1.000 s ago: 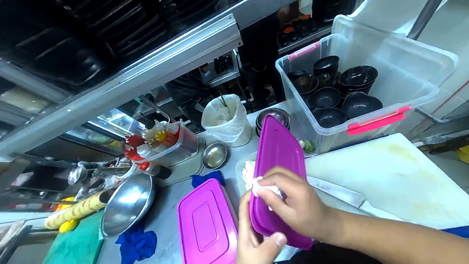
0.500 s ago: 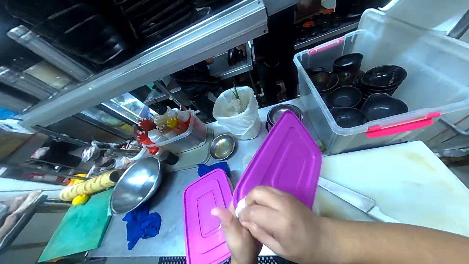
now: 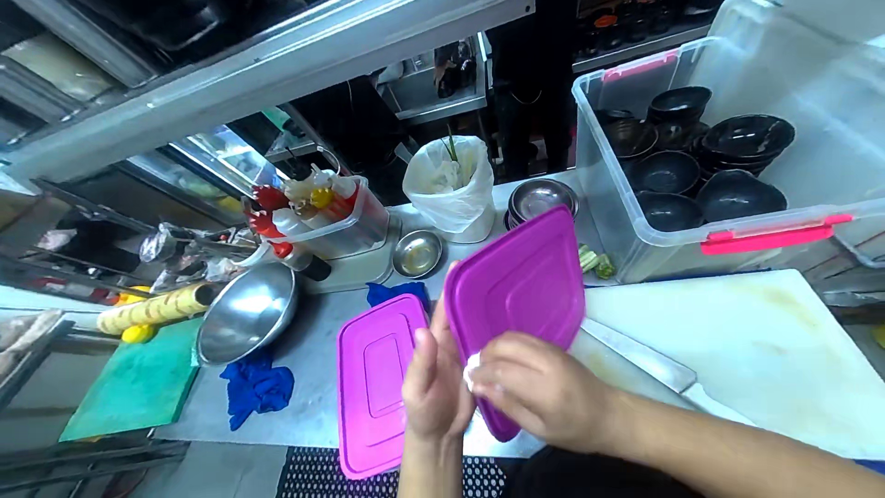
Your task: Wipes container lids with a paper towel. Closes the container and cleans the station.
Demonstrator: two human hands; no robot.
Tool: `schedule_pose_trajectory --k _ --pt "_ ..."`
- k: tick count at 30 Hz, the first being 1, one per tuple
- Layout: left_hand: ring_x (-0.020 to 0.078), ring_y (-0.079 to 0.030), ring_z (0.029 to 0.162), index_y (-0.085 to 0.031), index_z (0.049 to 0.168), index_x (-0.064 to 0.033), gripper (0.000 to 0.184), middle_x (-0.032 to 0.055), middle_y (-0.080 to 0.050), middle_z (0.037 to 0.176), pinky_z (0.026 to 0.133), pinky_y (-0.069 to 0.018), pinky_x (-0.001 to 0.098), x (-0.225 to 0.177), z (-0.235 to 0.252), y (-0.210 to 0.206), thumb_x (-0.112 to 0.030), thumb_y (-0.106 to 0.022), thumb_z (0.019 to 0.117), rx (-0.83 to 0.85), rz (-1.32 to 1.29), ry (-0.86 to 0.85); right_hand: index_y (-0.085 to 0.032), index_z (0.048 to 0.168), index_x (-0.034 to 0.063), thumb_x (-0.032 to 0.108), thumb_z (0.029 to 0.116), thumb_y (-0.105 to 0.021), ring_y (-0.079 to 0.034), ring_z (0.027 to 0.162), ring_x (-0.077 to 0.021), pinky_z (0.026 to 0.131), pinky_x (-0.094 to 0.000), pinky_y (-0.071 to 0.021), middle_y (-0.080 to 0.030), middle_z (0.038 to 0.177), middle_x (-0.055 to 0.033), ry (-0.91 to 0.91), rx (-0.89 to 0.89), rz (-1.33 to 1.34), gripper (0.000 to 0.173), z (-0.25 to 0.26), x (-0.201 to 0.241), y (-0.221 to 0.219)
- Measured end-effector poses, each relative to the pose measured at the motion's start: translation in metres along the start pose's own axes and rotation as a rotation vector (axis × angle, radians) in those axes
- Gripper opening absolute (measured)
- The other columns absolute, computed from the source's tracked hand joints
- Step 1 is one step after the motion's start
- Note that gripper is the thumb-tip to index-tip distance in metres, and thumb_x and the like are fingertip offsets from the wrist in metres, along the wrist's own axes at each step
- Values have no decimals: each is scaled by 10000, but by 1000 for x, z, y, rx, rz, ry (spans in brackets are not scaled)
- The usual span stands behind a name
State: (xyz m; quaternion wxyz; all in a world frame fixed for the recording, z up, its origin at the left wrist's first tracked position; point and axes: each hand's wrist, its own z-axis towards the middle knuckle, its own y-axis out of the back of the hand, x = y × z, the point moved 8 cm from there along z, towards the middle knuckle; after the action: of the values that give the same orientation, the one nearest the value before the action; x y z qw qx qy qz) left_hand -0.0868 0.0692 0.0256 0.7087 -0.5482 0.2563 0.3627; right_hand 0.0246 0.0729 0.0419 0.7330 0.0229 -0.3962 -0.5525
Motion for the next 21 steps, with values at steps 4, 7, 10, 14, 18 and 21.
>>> schedule_pose_trajectory --k 4,7,10,14,18,21 --pt "143 -606 1275 -455 1540 -146 697 63 -628 1403 1096 -488 365 28 -20 13 -600 -477 1011 9 101 44 -739 1051 43 156 1017 -609 -650 936 -109 827 -255 -580 -671 997 -43 -63 -138 -56 176 22 -23 20" --pt "148 -629 1251 -541 1470 -116 635 78 -665 1349 1089 -492 356 43 -29 15 -566 -455 1031 61 -155 52 -741 1045 55 171 1023 -602 -643 933 -105 824 -245 -571 -665 985 -31 -105 -133 -108 182 18 -21 15" --pt "149 -705 1091 -691 1265 -104 616 79 -738 1161 973 -568 360 50 -28 17 -614 -459 1008 -76 -330 58 -722 1049 55 199 1036 -582 -656 937 -139 830 -276 -583 -667 995 -62 -163 -46 -55 202 -6 -11 -9" --pt "191 -648 1222 -531 1478 -155 729 107 -653 1352 1009 -552 413 45 -19 19 -680 -414 986 -88 -371 125 -693 1061 60 172 1045 -560 -672 927 -222 821 -326 -587 -667 964 -102 12 143 24 174 -51 27 -45" --pt "168 -672 1149 -549 1440 -114 536 115 -663 1307 957 -569 357 45 -4 15 -453 -385 1059 -62 -313 203 -696 1077 55 163 1050 -557 -678 952 -221 840 -323 -585 -680 978 -101 83 155 17 178 -40 27 -35" --pt "150 -699 1047 -597 1368 -95 500 114 -693 1215 889 -585 328 46 -2 17 -396 -351 1054 -74 -209 246 -702 1083 49 182 1056 -566 -677 982 -214 864 -324 -580 -690 998 -100 79 136 18 192 -29 20 -28"
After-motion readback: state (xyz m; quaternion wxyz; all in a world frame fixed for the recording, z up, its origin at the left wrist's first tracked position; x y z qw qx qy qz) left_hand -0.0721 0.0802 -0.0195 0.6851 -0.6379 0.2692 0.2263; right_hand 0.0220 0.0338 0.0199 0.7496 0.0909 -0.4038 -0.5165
